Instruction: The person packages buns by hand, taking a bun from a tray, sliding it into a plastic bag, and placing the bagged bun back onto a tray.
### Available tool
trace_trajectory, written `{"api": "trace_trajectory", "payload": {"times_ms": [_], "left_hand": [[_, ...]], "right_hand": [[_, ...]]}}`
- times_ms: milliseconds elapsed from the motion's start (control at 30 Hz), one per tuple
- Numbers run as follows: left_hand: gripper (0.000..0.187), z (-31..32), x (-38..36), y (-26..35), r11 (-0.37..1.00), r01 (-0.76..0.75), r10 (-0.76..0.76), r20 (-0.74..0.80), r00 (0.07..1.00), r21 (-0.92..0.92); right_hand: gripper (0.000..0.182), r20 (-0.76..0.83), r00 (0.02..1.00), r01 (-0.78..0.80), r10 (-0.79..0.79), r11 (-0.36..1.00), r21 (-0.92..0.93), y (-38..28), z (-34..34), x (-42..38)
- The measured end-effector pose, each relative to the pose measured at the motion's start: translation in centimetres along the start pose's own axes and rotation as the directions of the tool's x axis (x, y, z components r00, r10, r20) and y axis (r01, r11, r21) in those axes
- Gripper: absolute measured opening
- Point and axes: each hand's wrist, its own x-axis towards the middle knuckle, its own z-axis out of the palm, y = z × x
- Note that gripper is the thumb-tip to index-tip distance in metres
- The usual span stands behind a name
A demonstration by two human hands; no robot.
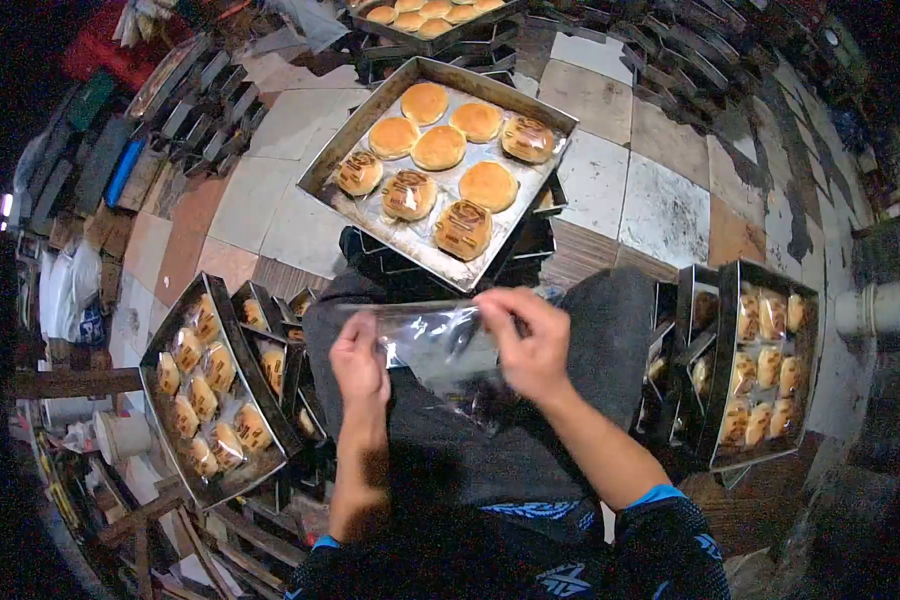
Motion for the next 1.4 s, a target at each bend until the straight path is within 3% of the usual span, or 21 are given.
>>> {"api": "trace_trajectory", "payload": {"times_ms": [33, 67, 100, 133, 200, 233, 333, 400, 467, 500, 533, 600, 667, 733, 800, 867, 900, 1000, 1100, 1200, 1400], "left_hand": [[0.009, -0.6, 0.9, 0.3, 0.994, -0.110, 0.110, -0.012, 0.994, 0.012], [0.010, -0.7, 1.6, 1.2, 0.976, -0.217, 0.218, -0.025, 0.976, 0.026], [0.008, -2.0, 2.4, 2.6, 0.979, -0.198, 0.204, -0.204, 0.958, 0.049], [0.003, -2.8, 3.2, 3.0, 0.974, -0.223, 0.226, -0.240, 0.944, 0.037], [0.004, -4.2, 4.0, 3.0, 0.974, -0.211, 0.187, -0.224, 0.956, -0.086], [0.007, -5.3, 4.1, 2.7, 0.979, -0.205, 0.202, -0.114, 0.973, -0.016], [0.005, -4.2, 4.7, 4.1, 0.989, -0.137, 0.141, -0.094, 0.985, 0.051], [0.011, -4.5, 5.1, 3.7, 0.994, -0.103, 0.097, -0.139, 0.986, -0.041], [0.017, -4.4, 5.0, 3.7, 0.963, -0.156, 0.139, -0.092, 0.986, -0.218], [0.019, -4.0, 5.1, 4.0, 0.970, -0.146, 0.119, -0.144, 0.982, -0.195], [0.019, -4.2, 5.1, 4.0, 0.969, -0.141, 0.110, -0.156, 0.982, -0.204], [0.020, -4.6, 5.1, 4.0, 0.958, -0.155, 0.146, -0.056, 0.988, -0.242], [0.019, -4.1, 4.7, 3.8, 0.960, -0.133, 0.104, -0.128, 0.986, -0.248], [0.018, -4.4, 4.4, 4.0, 0.979, -0.042, 0.038, -0.025, 0.999, -0.198], [0.017, -4.1, 4.4, 3.8, 0.978, -0.055, 0.047, -0.043, 0.998, -0.204], [0.016, -4.1, 4.7, 3.9, 0.976, -0.070, 0.059, -0.059, 0.997, -0.208], [0.016, -4.0, 4.8, 4.0, 0.974, -0.063, 0.051, -0.061, 0.997, -0.216], [0.015, -3.3, 4.5, 4.2, 0.976, -0.055, 0.041, -0.071, 0.997, -0.212], [0.014, -3.7, 4.4, 4.0, 0.981, -0.045, 0.038, -0.041, 0.998, -0.187], [0.016, -4.4, 4.6, 3.5, 0.977, -0.088, 0.093, 0.014, 0.996, -0.196], [0.013, -4.3, 4.6, 3.5, 0.972, -0.044, 0.030, -0.061, 0.998, -0.231]], "right_hand": [[0.008, 0.016, 0.988, 0.155, -0.154, 0.985, -0.077, -0.5, 1.0, 0.2], [0.016, 0.056, 0.990, 0.133, -0.132, 0.991, -0.017, -0.3, 2.0, 0.5], [0.024, 0.159, 0.987, 0.002, 0.014, 0.995, -0.099, 1.3, 2.9, 3.7], [0.032, 0.231, 0.959, -0.124, 0.166, 0.975, -0.185, 3.3, 3.1, 7.5], [0.046, 0.146, 0.986, 0.010, 0.080, 0.848, -0.529, 8.9, 3.6, 15.1], [0.050, 0.148, 0.985, 0.043, 0.084, 0.718, -0.694, 12.1, 3.3, 18.9], [0.048, 0.139, 0.884, -0.167, 0.446, 0.579, -0.798, 20.1, 3.3, 28.7], [0.054, 0.036, 0.961, -0.087, 0.275, 0.423, -0.902, 23.2, 3.8, 32.0], [0.059, 0.147, 0.894, -0.026, 0.424, 0.375, -0.927, 17.4, 5.5, 31.9], [0.064, 0.218, 0.798, 0.020, 0.562, 0.336, -0.941, 15.1, 5.9, 31.1], [0.064, 0.222, 0.794, 0.031, 0.567, 0.327, -0.945, 15.3, 5.7, 30.3], [0.065, 0.258, 0.841, 0.016, 0.475, 0.456, -0.890, 15.3, 5.0, 29.4], [0.058, 0.213, 0.854, -0.040, 0.474, 0.468, -0.883, 17.0, 3.9, 30.3], [0.053, 0.047, 0.808, -0.459, 0.587, 0.677, -0.576, 20.6, 2.5, 32.0], [0.053, 0.013, 0.804, -0.434, 0.594, 0.603, -0.670, 17.2, 4.2, 31.4], [0.055, 0.179, 0.749, -0.113, 0.638, 0.390, -0.914, 16.8, 4.6, 32.1], [0.053, 0.269, 0.846, 0.050, 0.461, 0.435, -0.899, 18.7, 4.6, 31.5], [0.045, 0.148, 0.868, -0.246, 0.473, 0.671, -0.699, 19.8, 3.9, 30.5], [0.043, 0.110, 0.856, -0.294, 0.504, 0.652, -0.698, 15.9, 4.1, 28.8], [0.048, 0.086, 0.870, -0.288, 0.485, 0.642, -0.711, 15.5, 4.0, 28.3], [0.039, 0.231, 0.944, -0.056, 0.236, 0.805, -0.591, 16.2, 2.8, 26.3]]}}
